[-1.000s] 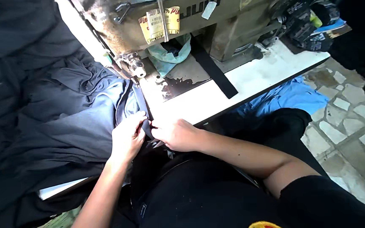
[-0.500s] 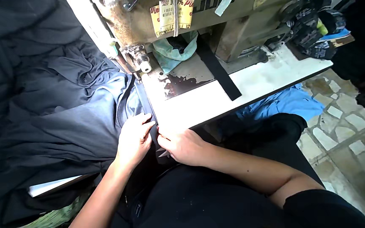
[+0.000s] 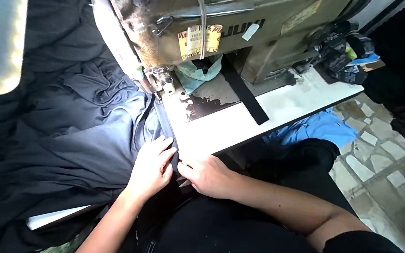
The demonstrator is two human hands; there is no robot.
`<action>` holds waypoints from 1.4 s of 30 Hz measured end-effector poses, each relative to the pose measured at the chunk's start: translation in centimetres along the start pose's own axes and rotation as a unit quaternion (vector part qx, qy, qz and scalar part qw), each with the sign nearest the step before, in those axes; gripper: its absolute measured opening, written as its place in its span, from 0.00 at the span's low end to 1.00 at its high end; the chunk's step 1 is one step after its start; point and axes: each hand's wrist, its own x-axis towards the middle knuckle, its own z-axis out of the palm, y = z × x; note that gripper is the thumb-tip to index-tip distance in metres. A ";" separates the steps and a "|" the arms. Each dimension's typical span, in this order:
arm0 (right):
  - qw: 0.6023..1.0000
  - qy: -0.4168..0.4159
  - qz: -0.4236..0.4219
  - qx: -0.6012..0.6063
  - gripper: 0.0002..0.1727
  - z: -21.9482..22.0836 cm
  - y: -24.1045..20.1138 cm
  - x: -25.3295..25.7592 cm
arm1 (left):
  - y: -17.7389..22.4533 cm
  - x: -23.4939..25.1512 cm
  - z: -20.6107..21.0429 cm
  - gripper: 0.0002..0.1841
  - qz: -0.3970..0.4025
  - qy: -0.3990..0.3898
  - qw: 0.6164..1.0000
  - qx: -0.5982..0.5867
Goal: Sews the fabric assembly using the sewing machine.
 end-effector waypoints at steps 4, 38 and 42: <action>1.000 0.002 -0.017 -0.012 0.07 -0.1 0.2 0.2 | -0.1 0.1 0.0 0.21 -0.004 -0.004 1.000 -0.001; 0.973 -0.186 0.133 0.011 0.14 -3.6 4.2 9.2 | -5.2 6.9 -0.1 0.20 -0.052 -0.009 0.996 0.065; 0.960 -0.215 0.177 0.011 0.18 -4.1 4.1 10.1 | -5.5 7.7 0.2 0.21 -0.070 -0.006 0.994 0.083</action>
